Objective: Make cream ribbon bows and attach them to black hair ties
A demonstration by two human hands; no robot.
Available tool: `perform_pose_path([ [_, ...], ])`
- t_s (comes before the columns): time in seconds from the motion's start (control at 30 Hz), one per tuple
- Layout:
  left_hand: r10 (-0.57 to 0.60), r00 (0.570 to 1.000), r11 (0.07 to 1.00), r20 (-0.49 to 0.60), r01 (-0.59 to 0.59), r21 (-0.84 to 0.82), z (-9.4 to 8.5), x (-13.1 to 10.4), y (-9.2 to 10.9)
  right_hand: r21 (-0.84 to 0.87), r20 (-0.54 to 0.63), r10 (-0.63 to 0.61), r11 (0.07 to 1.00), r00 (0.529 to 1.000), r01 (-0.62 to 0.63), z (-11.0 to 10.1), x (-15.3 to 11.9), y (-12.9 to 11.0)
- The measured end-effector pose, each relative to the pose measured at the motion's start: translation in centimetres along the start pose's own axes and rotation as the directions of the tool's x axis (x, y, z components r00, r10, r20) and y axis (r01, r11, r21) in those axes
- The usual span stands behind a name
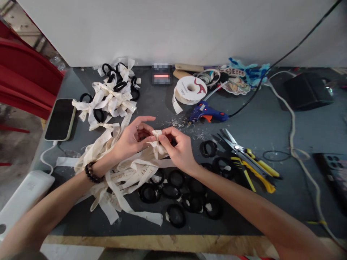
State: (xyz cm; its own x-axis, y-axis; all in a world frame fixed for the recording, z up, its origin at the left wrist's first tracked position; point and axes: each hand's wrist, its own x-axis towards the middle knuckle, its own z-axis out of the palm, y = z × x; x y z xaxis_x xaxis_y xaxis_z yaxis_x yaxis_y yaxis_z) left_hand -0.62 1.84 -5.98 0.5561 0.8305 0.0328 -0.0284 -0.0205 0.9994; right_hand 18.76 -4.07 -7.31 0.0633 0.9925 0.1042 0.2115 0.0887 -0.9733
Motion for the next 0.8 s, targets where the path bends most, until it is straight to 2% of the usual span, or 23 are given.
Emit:
perform_pose_path([
  [0.2,-0.047,0.999,0.999,-0.014,0.047,-0.003,-0.02,-0.04,0.59,-0.009,0.014,-0.006,1.0,1.0,0.006,0.05,-0.05,0.17],
  [0.33,-0.052,0.998,0.998,0.041,0.053,-0.026,-0.13,-0.16,0.54,-0.019,-0.014,-0.008,1.0,1.0,0.008,0.05,0.03,0.08],
  [0.5,-0.055,0.994,0.998,0.098,0.055,-0.003,-0.42,-0.24,0.47,-0.014,0.018,-0.007,1.0,1.0,0.007,0.04,0.03,-0.23],
  [0.67,-0.056,0.975,0.996,0.216,0.069,-0.054,-0.7,-0.31,0.52,-0.061,0.041,-0.041,0.997,0.998,0.043,-0.08,-0.03,-0.24],
  [0.8,-0.033,0.979,0.999,0.203,0.04,-0.031,-0.69,-0.25,0.57,-0.024,0.024,-0.054,0.998,0.998,0.055,-0.13,-0.04,-0.09],
])
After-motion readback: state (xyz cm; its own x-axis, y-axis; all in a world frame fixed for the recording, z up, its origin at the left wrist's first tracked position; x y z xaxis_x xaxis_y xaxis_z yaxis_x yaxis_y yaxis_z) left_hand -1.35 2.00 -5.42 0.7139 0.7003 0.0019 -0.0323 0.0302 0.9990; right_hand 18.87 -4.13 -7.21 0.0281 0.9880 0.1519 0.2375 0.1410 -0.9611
